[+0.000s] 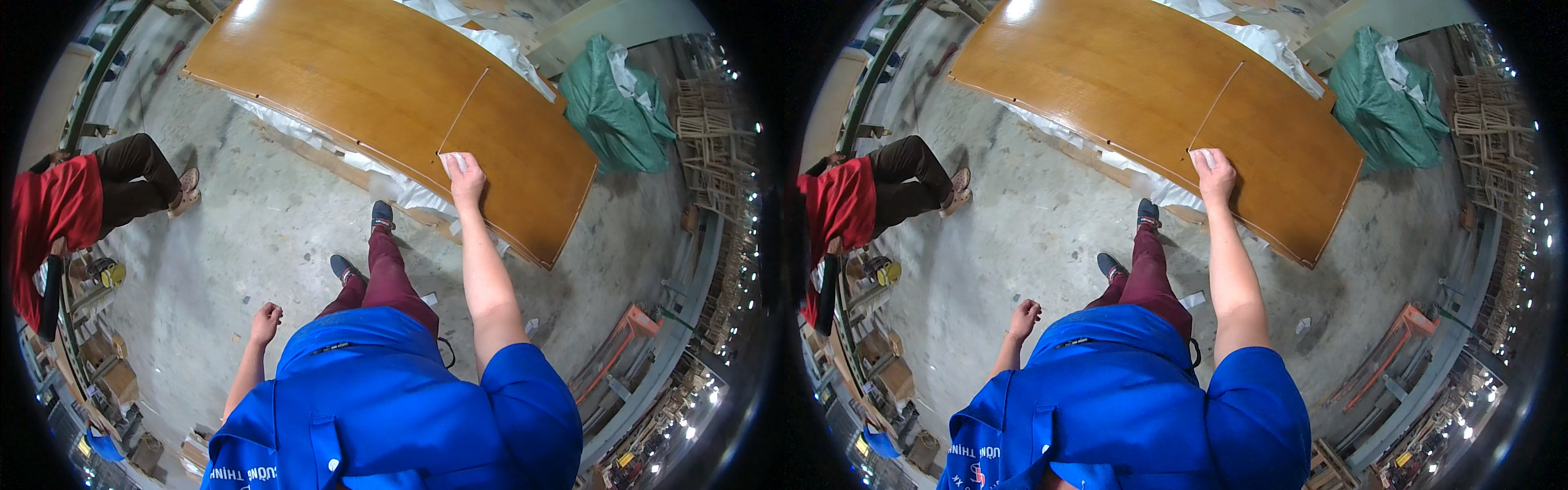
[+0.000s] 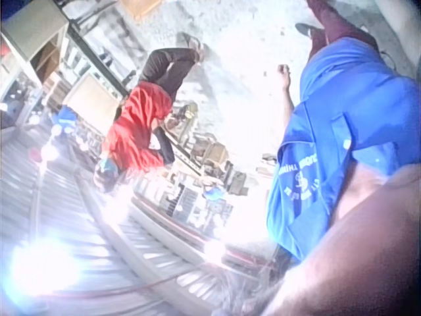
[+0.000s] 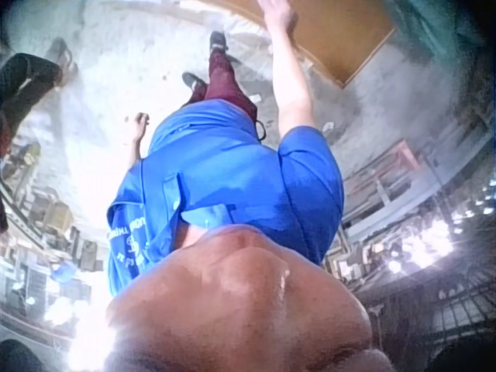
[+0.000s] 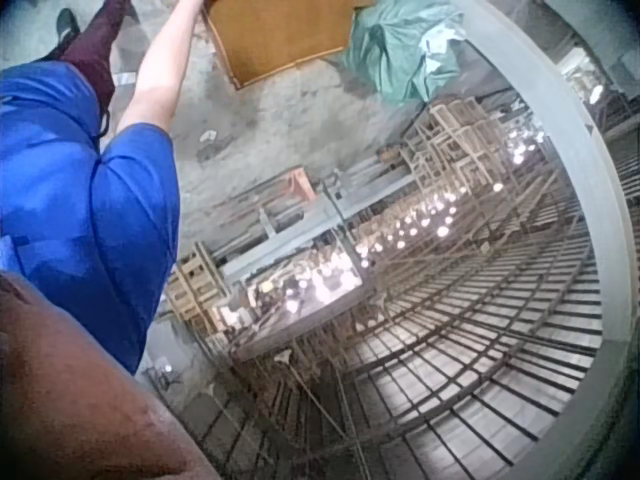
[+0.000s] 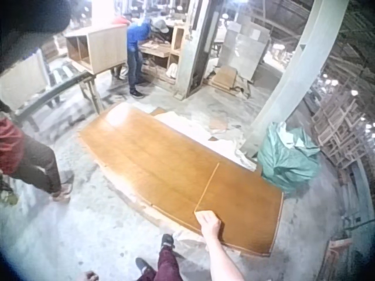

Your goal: The person walks through a workshop and wipes the surface of wooden furniture parts using a white cloth. The person handles several wooden panels and frames, rubbing them by hand to smooth or clean the finish, and places them on a conveyor line.

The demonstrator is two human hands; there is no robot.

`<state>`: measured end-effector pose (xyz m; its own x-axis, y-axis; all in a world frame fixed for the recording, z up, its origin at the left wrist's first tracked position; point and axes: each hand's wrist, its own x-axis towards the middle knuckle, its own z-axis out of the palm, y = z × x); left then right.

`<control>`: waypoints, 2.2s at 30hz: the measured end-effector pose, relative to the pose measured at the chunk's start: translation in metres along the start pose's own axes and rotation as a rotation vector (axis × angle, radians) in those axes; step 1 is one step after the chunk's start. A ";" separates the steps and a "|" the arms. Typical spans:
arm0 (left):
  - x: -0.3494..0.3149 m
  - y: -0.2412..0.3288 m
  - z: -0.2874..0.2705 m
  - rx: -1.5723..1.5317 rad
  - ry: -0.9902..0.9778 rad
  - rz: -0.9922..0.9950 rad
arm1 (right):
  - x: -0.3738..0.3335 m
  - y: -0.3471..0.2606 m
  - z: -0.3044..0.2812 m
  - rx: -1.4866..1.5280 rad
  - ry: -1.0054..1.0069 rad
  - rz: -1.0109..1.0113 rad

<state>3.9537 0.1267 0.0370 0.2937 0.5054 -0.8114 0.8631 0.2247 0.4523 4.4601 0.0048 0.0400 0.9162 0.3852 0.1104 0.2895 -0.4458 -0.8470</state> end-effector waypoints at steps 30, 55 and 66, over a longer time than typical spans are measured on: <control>-0.009 0.049 0.005 0.137 0.195 0.143 | 0.027 -0.056 -0.010 0.912 -0.460 0.607; -0.219 -0.328 0.019 -0.555 0.494 -0.625 | -0.390 -0.411 0.351 0.960 -1.974 1.534; -0.175 -0.420 -0.245 -0.630 0.856 -0.335 | -0.528 -0.542 0.533 0.865 -2.149 1.591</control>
<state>3.4392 0.1481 0.0800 -0.5051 0.6928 -0.5148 0.4113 0.7175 0.5621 3.6716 0.4736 0.1631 -0.9396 0.3035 -0.1580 -0.3269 -0.9326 0.1526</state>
